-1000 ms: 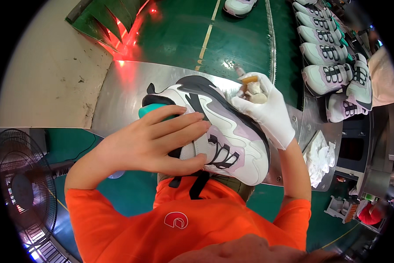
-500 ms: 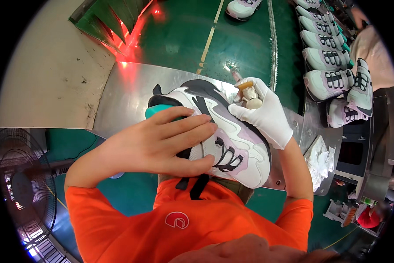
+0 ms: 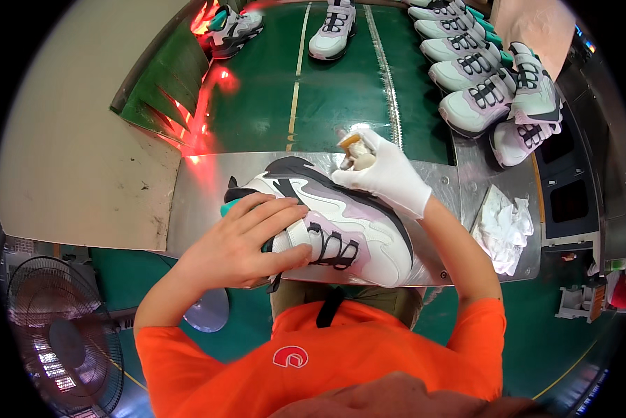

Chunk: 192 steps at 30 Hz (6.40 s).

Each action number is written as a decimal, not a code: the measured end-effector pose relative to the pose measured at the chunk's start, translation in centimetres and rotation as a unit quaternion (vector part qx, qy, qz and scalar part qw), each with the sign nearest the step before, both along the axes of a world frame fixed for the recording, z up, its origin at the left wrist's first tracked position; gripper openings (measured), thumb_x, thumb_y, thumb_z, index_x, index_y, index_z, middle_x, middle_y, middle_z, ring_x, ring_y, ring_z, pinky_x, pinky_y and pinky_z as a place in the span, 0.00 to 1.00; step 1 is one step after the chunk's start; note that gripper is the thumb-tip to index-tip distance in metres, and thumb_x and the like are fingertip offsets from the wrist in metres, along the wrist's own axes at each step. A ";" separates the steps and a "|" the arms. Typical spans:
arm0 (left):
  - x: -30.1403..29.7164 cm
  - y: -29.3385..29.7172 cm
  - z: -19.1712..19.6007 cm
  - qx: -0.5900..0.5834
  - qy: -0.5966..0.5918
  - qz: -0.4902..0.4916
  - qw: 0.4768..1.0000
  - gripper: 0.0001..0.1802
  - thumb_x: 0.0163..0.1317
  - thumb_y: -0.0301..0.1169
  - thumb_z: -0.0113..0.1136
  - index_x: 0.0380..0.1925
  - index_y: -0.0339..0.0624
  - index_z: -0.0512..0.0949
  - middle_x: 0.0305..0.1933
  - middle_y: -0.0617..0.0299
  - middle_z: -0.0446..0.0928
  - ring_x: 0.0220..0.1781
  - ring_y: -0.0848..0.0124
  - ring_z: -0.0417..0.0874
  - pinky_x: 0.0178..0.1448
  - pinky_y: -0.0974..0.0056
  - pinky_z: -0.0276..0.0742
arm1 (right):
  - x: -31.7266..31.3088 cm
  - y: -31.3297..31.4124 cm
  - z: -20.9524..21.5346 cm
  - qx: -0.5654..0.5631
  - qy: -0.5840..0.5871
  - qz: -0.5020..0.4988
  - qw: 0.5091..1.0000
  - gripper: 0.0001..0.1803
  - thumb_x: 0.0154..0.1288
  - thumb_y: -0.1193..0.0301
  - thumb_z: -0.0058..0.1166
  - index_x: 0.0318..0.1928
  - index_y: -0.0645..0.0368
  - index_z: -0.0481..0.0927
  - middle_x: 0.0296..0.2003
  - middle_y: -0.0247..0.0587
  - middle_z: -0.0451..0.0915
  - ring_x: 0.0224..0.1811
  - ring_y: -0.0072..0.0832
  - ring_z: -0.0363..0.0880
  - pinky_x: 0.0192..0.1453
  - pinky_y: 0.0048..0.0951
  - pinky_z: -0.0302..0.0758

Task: The person applies glue to the sole of a white and pink sneaker using a syringe. They repeatedly pick up shoes from a metal table, apply glue to the bottom edge, and place them back down. The task is performed in a factory setting with other workers visible in the background.

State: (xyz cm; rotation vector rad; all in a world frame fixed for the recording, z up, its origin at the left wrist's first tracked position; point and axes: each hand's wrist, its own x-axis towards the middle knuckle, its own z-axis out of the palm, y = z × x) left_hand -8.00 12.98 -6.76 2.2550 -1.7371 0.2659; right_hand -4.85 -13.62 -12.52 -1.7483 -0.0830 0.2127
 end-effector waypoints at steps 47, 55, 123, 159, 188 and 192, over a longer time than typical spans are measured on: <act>46.3 -14.4 -15.7 -0.350 0.370 0.248 0.824 0.52 0.49 0.31 0.74 0.74 0.42 0.58 0.57 0.54 0.77 0.56 0.67 0.78 0.62 0.65 0.70 | -17.0 -7.4 -7.9 -0.453 -0.099 -0.478 0.746 0.24 0.44 0.78 0.66 0.46 0.58 0.76 0.30 0.44 0.76 0.26 0.40 0.77 0.32 0.34 0.75; 49.6 -21.6 -15.2 -0.278 0.126 0.446 0.841 0.49 0.66 0.59 0.51 0.73 0.32 0.51 0.75 0.32 0.53 0.77 0.43 0.56 0.77 0.42 0.45 | -16.8 -8.0 -7.6 -0.460 -0.133 -0.475 0.739 0.26 0.43 0.75 0.69 0.47 0.55 0.76 0.31 0.41 0.78 0.26 0.40 0.79 0.31 0.35 0.76; -2.3 -3.1 -4.7 -0.142 -0.013 0.030 0.989 0.15 0.54 0.33 0.67 0.43 0.55 0.78 0.59 0.58 0.79 0.59 0.57 0.79 0.62 0.51 0.71 | -18.1 -10.7 3.2 -0.070 0.074 -0.230 0.968 0.28 0.49 0.68 0.66 0.51 0.66 0.77 0.38 0.45 0.82 0.30 0.27 0.81 0.40 0.29 0.79; -0.9 -4.8 -3.3 -0.125 0.009 0.047 0.991 0.13 0.58 0.35 0.67 0.43 0.58 0.77 0.56 0.62 0.81 0.56 0.62 0.82 0.57 0.59 0.74 | -10.1 -7.5 0.8 0.286 0.037 -0.060 0.956 0.37 0.46 0.58 0.69 0.48 0.79 0.74 0.31 0.52 0.80 0.28 0.35 0.80 0.33 0.30 0.79; -1.9 -4.6 -3.2 -0.127 0.022 0.062 0.990 0.15 0.54 0.34 0.70 0.42 0.57 0.77 0.54 0.61 0.82 0.57 0.59 0.82 0.56 0.57 0.75 | -13.2 -10.1 6.5 0.066 0.151 -0.066 0.984 0.31 0.42 0.59 0.66 0.45 0.69 0.82 0.26 0.38 0.81 0.24 0.24 0.81 0.27 0.21 0.77; -1.7 -4.6 -3.2 -0.121 0.011 0.056 0.991 0.14 0.52 0.33 0.69 0.39 0.55 0.79 0.53 0.59 0.82 0.56 0.59 0.82 0.55 0.58 0.75 | -14.1 -10.5 6.1 0.100 0.146 -0.090 0.980 0.37 0.42 0.52 0.71 0.45 0.70 0.81 0.26 0.41 0.81 0.24 0.27 0.82 0.26 0.23 0.79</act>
